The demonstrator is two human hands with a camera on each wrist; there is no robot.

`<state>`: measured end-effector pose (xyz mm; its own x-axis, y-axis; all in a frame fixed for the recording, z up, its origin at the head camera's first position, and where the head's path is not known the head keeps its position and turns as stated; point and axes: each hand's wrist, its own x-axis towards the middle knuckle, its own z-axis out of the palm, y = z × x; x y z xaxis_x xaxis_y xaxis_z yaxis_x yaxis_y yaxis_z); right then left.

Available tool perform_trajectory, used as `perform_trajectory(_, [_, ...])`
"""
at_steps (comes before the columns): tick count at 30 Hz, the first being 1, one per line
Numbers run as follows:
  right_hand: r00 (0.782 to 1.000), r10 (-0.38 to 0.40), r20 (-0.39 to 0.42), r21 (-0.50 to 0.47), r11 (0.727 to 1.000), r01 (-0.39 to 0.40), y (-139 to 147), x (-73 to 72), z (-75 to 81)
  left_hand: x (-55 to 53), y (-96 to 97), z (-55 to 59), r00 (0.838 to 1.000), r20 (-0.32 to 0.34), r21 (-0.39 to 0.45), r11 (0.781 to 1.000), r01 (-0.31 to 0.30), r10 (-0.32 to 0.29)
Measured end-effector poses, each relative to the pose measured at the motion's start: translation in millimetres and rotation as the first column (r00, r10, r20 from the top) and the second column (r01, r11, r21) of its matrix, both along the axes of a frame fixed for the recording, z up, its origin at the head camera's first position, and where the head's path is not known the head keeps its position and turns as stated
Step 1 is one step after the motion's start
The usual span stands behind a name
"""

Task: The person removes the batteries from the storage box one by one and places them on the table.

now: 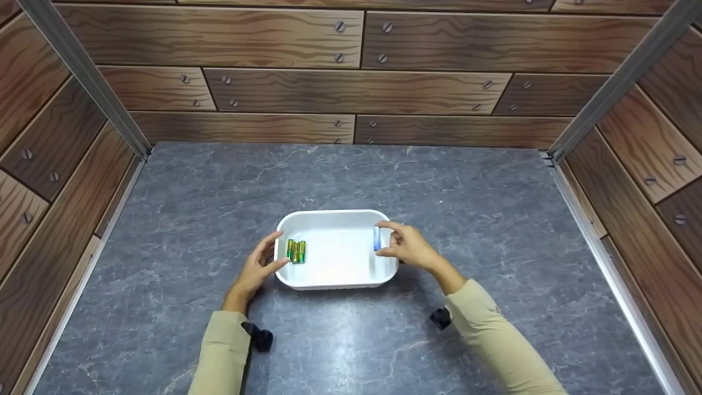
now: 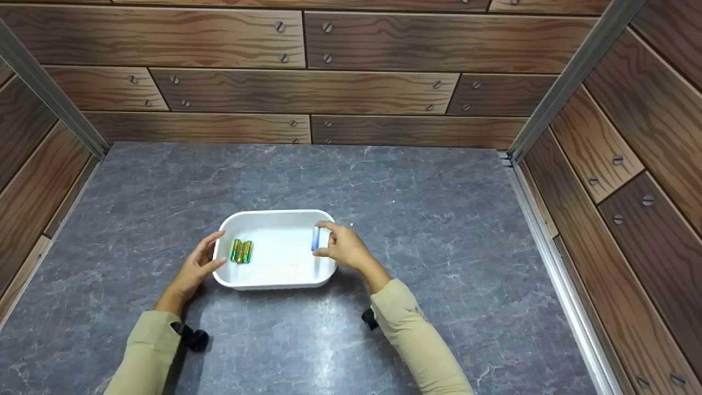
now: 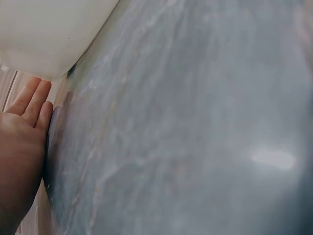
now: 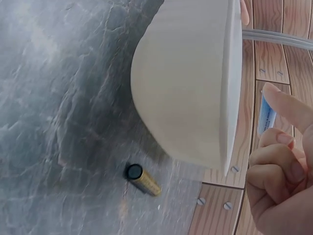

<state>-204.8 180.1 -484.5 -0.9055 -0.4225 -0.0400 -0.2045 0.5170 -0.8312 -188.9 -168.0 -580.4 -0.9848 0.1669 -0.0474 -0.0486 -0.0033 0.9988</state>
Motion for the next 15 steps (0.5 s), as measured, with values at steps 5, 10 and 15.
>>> perform_trajectory(5, [1.000,0.007,0.012,-0.024,1.000,-0.007,9,0.6,-6.5,0.1,0.1,-0.5,1.000,0.000,-0.003,1.000,-0.004,0.004])
perform_trajectory(10, [1.000,-0.003,0.026,-0.041,0.999,0.004,16,1.2,-9.0,-0.2,0.5,-0.5,1.000,0.006,0.000,1.000,-0.005,0.005])
perform_trajectory(15, [0.999,-0.013,0.050,-0.072,0.997,0.017,24,1.1,-8.8,-0.2,0.9,-0.1,1.000,0.000,-0.001,1.000,-0.004,0.004])
